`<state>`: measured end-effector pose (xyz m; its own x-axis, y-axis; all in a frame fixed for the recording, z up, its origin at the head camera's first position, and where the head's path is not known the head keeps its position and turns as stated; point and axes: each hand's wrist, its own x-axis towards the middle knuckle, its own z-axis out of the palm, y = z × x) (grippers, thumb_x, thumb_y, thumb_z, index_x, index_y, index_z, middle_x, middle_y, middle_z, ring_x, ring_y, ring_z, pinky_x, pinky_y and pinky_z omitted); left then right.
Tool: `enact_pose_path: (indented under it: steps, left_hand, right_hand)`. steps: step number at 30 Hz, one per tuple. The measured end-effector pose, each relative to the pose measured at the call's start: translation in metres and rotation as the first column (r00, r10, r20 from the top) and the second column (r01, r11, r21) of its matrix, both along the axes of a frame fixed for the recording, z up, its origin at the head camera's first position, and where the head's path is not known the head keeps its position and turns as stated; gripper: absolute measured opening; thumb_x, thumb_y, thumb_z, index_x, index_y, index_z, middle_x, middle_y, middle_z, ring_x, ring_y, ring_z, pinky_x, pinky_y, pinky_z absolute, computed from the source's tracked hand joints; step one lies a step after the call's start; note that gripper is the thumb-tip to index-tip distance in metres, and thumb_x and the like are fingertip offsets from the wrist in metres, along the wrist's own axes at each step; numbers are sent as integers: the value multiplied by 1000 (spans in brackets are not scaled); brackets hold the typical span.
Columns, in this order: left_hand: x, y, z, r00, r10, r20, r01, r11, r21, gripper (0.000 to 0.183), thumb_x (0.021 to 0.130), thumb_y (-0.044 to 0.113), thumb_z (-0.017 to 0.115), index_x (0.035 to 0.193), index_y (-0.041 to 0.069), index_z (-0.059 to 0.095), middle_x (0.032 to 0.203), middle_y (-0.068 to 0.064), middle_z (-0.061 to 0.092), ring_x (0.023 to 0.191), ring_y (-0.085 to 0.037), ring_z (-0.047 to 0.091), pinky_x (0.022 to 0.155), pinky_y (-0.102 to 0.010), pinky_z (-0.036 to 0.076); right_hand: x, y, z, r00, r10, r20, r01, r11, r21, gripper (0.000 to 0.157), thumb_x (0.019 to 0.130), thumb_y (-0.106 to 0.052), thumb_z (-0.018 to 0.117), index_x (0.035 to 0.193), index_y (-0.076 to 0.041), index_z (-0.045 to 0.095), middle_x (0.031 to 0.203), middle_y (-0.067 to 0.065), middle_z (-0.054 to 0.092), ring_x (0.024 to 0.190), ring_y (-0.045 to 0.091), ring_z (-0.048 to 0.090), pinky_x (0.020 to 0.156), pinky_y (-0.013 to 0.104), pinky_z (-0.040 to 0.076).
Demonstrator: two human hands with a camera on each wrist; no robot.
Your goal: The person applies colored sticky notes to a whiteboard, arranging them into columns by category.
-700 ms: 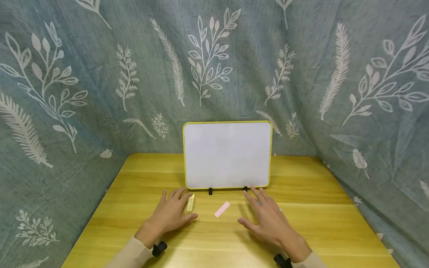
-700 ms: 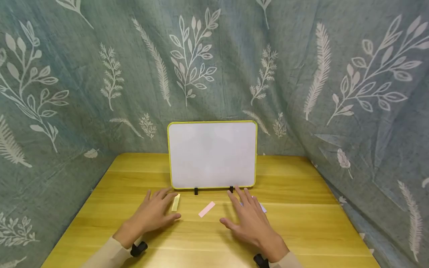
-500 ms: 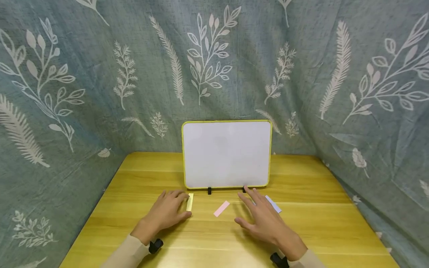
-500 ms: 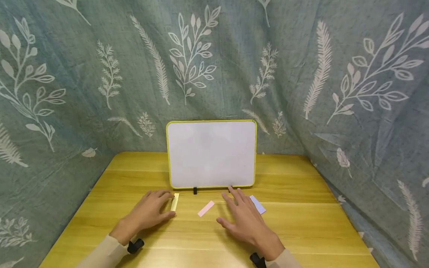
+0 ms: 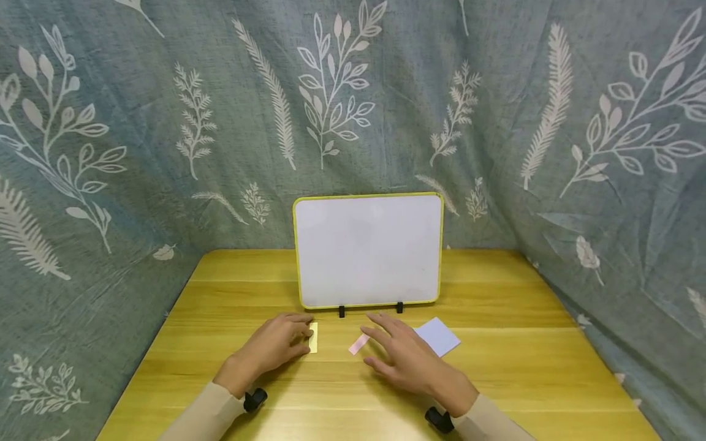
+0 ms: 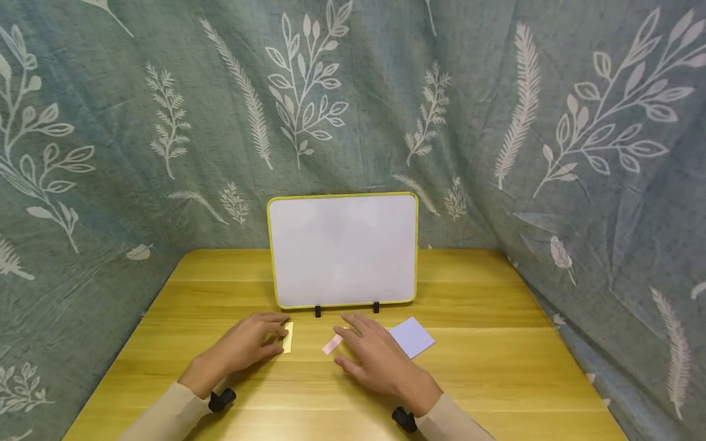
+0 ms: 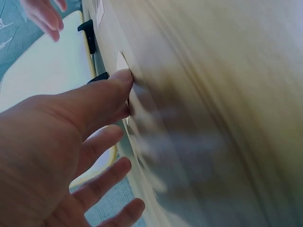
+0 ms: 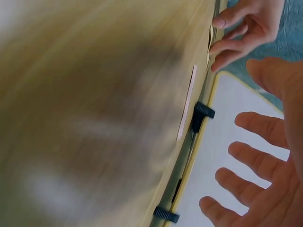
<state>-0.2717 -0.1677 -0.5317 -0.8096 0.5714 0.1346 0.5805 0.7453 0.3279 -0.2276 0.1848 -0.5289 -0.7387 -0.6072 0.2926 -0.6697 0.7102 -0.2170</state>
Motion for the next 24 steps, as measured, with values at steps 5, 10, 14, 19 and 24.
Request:
enact_pose_path:
  steps: [5, 10, 14, 19, 24]
  left_hand:
    - [-2, 8, -1, 999, -37, -13, 37, 999, -1, 30, 100, 24, 95, 127, 12, 90, 155, -12, 78, 148, -43, 71, 123, -60, 59]
    - [-3, 15, 0, 999, -33, 15, 33, 999, 11, 30, 102, 25, 94, 129, 13, 90, 156, -9, 78, 152, -44, 69, 126, -61, 57]
    - [-1, 18, 0, 999, -33, 34, 32, 999, 12, 30, 101, 25, 94, 129, 14, 90, 155, -7, 78, 153, -43, 68, 126, -62, 57]
    - [3, 19, 0, 997, -25, 76, 25, 1000, 7, 30, 102, 26, 94, 130, 17, 90, 156, -3, 78, 155, -40, 66, 126, -61, 58]
    - [2, 19, 0, 996, -18, 84, 18, 1000, 9, 28, 101, 25, 95, 128, 17, 91, 155, -3, 79, 155, -40, 67, 126, -61, 58]
  right_hand:
    - [-9, -17, 0, 998, 56, 21, -57, 998, 30, 54, 114, -40, 78, 161, -13, 70, 172, 14, 63, 161, 41, 60, 131, 60, 54]
    - [-21, -37, 0, 990, 123, 69, -127, 990, 53, 47, 116, -35, 76, 156, -11, 74, 166, 11, 69, 155, 34, 66, 130, 55, 55]
    - [-30, -53, -3, 981, 174, 81, -182, 979, 97, 43, 115, -34, 77, 150, -9, 78, 161, 10, 73, 151, 30, 69, 129, 50, 57]
    - [-40, -69, -12, 978, 195, 77, -203, 973, 112, 37, 112, -35, 83, 140, -12, 84, 147, 5, 78, 135, 22, 74, 117, 39, 64]
    - [-49, -82, -18, 980, 192, 55, -196, 977, 82, 31, 108, -39, 88, 127, -16, 88, 130, 1, 79, 115, 14, 75, 100, 28, 65]
